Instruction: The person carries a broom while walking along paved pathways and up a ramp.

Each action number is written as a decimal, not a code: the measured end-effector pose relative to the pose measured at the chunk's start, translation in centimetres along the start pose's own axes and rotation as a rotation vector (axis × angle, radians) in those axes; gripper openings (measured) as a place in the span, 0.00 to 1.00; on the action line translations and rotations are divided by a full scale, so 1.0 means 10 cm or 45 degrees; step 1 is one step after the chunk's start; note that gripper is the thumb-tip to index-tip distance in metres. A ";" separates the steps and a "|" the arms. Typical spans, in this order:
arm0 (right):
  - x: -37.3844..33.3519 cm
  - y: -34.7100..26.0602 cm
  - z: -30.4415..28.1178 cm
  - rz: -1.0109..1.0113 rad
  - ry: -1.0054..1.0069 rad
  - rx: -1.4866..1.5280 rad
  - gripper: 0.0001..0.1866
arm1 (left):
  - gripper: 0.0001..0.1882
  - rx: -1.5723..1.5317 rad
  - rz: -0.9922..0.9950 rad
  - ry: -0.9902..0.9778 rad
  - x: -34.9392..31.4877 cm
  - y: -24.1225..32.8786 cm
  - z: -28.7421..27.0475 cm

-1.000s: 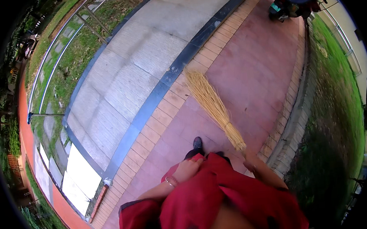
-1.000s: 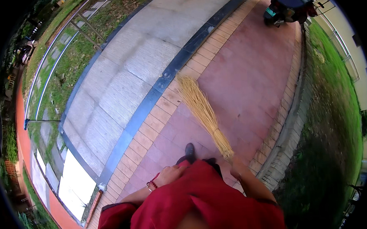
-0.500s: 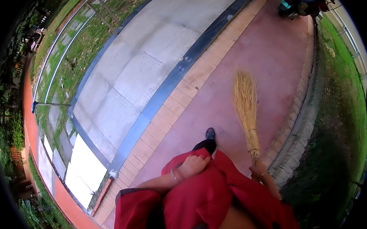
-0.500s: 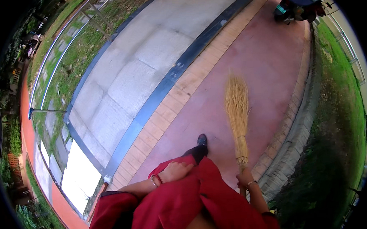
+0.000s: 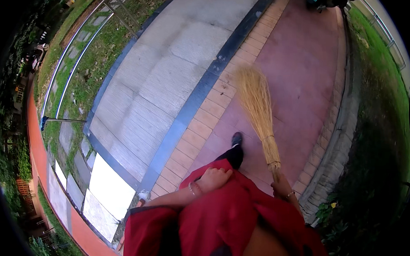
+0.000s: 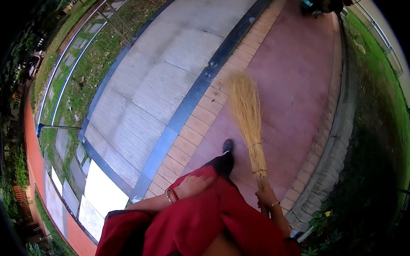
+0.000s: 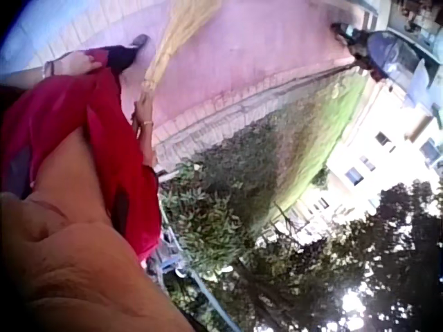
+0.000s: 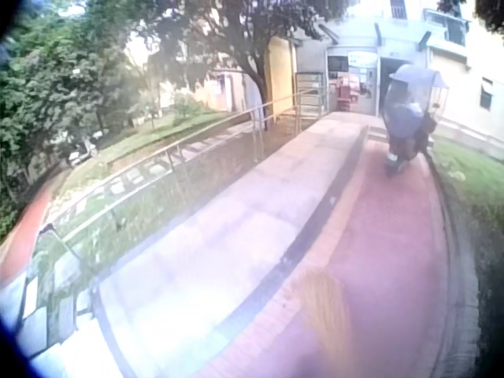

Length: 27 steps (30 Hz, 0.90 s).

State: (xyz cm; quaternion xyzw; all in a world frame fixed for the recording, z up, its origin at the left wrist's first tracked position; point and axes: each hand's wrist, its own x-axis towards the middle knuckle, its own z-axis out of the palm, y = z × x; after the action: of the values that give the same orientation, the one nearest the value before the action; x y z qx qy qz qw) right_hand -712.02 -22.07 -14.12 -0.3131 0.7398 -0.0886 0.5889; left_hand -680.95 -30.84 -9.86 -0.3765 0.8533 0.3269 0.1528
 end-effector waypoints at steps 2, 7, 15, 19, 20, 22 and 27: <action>-0.14 -0.02 0.11 0.035 0.062 -0.025 0.19 | 0.12 -0.009 -0.017 0.010 -0.28 -0.15 -0.07; 0.08 -0.16 0.48 0.199 0.067 0.279 0.18 | 0.12 0.011 -0.061 0.090 -0.87 -0.83 0.06; 0.91 -0.98 2.70 0.211 -0.164 0.646 0.08 | 0.15 -0.219 -0.081 0.179 -2.02 -2.41 0.01; 1.00 -2.00 3.94 0.126 -0.390 0.684 0.09 | 0.17 -0.241 -0.258 -0.056 -2.56 -3.14 -0.34; 1.02 -2.16 4.10 0.130 -0.381 0.696 0.09 | 0.18 -0.265 -0.325 -0.140 -2.68 -3.29 -0.46; 1.08 -2.45 4.34 -0.007 -0.613 0.805 0.09 | 0.21 -0.276 -0.331 -0.227 -2.79 -3.65 -0.41; 0.29 -3.28 4.75 -0.125 -0.522 0.652 0.10 | 0.26 -0.316 -0.210 -0.250 -2.90 -4.23 -0.48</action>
State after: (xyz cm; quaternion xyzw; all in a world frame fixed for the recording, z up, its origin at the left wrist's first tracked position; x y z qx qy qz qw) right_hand -656.53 -38.26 -13.92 -0.2014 0.5435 -0.2352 0.7802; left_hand -630.25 -39.61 -10.34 -0.4275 0.7535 0.4513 0.2141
